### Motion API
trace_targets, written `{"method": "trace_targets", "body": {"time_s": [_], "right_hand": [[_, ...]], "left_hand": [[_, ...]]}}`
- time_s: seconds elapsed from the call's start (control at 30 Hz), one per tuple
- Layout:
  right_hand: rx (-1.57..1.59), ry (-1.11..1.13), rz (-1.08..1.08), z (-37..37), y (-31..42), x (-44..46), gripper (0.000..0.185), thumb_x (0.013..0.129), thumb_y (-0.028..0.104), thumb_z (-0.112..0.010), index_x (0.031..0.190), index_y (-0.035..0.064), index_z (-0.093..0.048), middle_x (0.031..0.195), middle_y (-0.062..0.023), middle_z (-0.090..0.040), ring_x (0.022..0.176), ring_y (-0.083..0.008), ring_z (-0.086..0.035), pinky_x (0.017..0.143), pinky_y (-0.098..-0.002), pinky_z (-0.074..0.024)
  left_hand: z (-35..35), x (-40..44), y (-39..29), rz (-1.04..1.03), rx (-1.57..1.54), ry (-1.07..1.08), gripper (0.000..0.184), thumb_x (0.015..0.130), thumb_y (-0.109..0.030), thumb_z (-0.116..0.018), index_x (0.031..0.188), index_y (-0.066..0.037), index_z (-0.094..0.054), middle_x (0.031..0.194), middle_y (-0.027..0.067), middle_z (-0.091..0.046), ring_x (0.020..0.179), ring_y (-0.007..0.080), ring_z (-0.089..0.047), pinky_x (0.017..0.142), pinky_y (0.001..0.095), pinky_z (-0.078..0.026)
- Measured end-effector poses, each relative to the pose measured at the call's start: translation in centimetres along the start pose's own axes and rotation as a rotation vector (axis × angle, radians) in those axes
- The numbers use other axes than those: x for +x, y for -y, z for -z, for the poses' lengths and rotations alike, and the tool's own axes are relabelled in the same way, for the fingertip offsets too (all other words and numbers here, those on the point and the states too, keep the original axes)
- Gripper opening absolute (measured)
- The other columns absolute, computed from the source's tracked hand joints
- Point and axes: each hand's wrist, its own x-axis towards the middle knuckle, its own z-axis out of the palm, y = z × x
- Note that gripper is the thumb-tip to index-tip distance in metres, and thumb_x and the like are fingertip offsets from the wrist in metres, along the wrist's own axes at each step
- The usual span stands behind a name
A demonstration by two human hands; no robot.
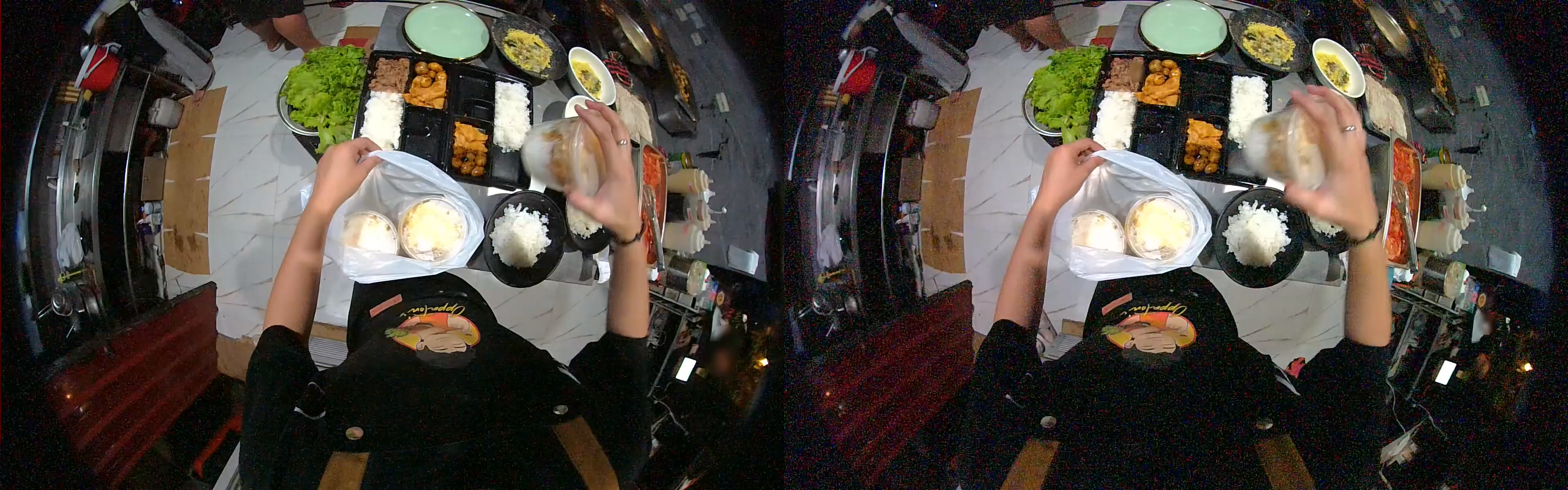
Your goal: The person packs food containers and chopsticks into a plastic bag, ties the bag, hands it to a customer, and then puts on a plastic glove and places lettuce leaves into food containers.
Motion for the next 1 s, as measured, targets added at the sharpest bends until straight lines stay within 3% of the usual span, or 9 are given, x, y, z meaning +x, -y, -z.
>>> {"method": "trace_targets", "body": {"time_s": [0.1, 0.23, 0.3, 0.33, 0.63, 0.7, 0.8, 0.9, 1.0], "right_hand": [[0.227, -0.113, 0.05, -3.5, 6.7, 1.0, 0.086, 0.06, 0.05, -0.064, 0.128, 0.0035, -0.041, 0.128, -0.0208, -0.036, 0.12, -0.0356, -0.036, 0.099, -0.0462, -0.0295], [0.27, -0.066, 0.023, -11.8, 14.3, 2.5, 0.084, 0.049, 0.029, -0.069, 0.126, 0.0098, -0.042, 0.127, -0.0165, -0.035, 0.12, -0.0358, -0.031, 0.098, -0.0478, -0.025], [0.246, -0.083, -0.002, -15.4, 15.5, 2.4, 0.083, 0.048, 0.029, -0.069, 0.124, 0.0098, -0.042, 0.127, -0.0159, -0.035, 0.12, -0.0359, -0.03, 0.097, -0.0482, -0.0239], [0.225, -0.095, -0.028, -16.3, 16.0, 2.7, 0.082, 0.048, 0.029, -0.069, 0.123, 0.0098, -0.041, 0.126, -0.0152, -0.035, 0.12, -0.0361, -0.03, 0.096, -0.0487, -0.0227], [0.095, 0.031, -0.128, -18.1, 17.2, 4.2, 0.08, 0.046, 0.029, -0.07, 0.119, 0.0089, -0.042, 0.125, -0.0137, -0.039, 0.119, -0.0371, -0.032, 0.091, -0.049, -0.0278], [0.101, 0.091, -0.156, -18.0, 17.3, 4.3, 0.081, 0.047, 0.03, -0.07, 0.12, 0.009, -0.042, 0.125, -0.0142, -0.039, 0.12, -0.0368, -0.032, 0.091, -0.0495, -0.0288], [0.092, 0.178, -0.212, -18.3, 17.1, 4.1, 0.081, 0.048, 0.031, -0.07, 0.12, 0.0073, -0.042, 0.126, -0.0152, -0.039, 0.12, -0.0365, -0.032, 0.09, -0.0501, -0.0295], [0.061, 0.164, -0.257, -19.9, 17.1, 3.1, 0.081, 0.048, 0.032, -0.07, 0.119, 0.0042, -0.042, 0.127, -0.0166, -0.038, 0.121, -0.0362, -0.032, 0.09, -0.05, -0.0291], [0.05, 0.119, -0.269, -22.0, 16.6, 2.0, 0.082, 0.053, 0.038, -0.069, 0.121, 0.0022, -0.041, 0.128, -0.0198, -0.038, 0.121, -0.0366, -0.031, 0.091, -0.0522, -0.0278]], "left_hand": [[0.5, 1.3, 0.2, -0.046, 0.032, 0.014, 0.013, 0.069, -0.015, -0.068, 0.078, -0.006, -0.068, 0.07, 0.0114, -0.063, 0.064, 0.0244, -0.06, 0.061, 0.0324, -0.046], [0.4, 3.6, 2.8, -0.085, -0.177, 0.157, 0.018, 0.065, -0.01, -0.07, 0.081, -0.002, -0.067, 0.068, 0.0066, -0.064, 0.058, 0.0145, -0.057, 0.059, 0.0279, -0.045], [0.5, 4.1, 3.8, 0.093, -0.426, 0.213, 0.017, 0.066, -0.008, -0.068, 0.082, -0.002, -0.067, 0.068, 0.005, -0.063, 0.059, 0.01, -0.055, 0.058, 0.0245, -0.044], [0.5, 4.2, 4.0, 0.065, -0.456, 0.199, 0.017, 0.068, -0.007, -0.066, 0.083, -0.002, -0.067, 0.067, 0.0038, -0.063, 0.059, 0.0075, -0.054, 0.055, 0.0224, -0.042], [0.8, 3.5, 0.9, -0.09, -0.186, 0.0, 0.016, 0.068, -0.004, -0.063, 0.083, -0.001, -0.067, 0.064, 0.005, -0.061, 0.056, 0.0096, -0.052, 0.053, 0.0238, -0.042], [0.7, 3.5, 0.9, -0.118, -0.232, -0.034, 0.018, 0.066, -0.009, -0.062, 0.083, -0.006, -0.069, 0.063, 0.0099, -0.061, 0.055, 0.0192, -0.06, 0.055, 0.0293, -0.047], [0.4, 3.4, 0.1, -0.129, -0.177, -0.016, 0.019, 0.067, -0.009, -0.061, 0.084, -0.007, -0.069, 0.067, 0.0123, -0.063, 0.06, 0.0228, -0.062, 0.058, 0.0315, -0.049], [-0.4, 3.1, -0.1, -0.144, -0.04, -0.017, 0.016, 0.068, -0.01, -0.064, 0.083, -0.007, -0.069, 0.072, 0.0124, -0.065, 0.063, 0.0197, -0.064, 0.058, 0.0303, -0.049], [-0.9, 2.7, -0.5, -0.176, 0.065, 0.008, 0.018, 0.068, -0.01, -0.062, 0.084, -0.007, -0.069, 0.077, 0.0136, -0.065, 0.07, 0.0266, -0.064, 0.065, 0.035, -0.05]]}}
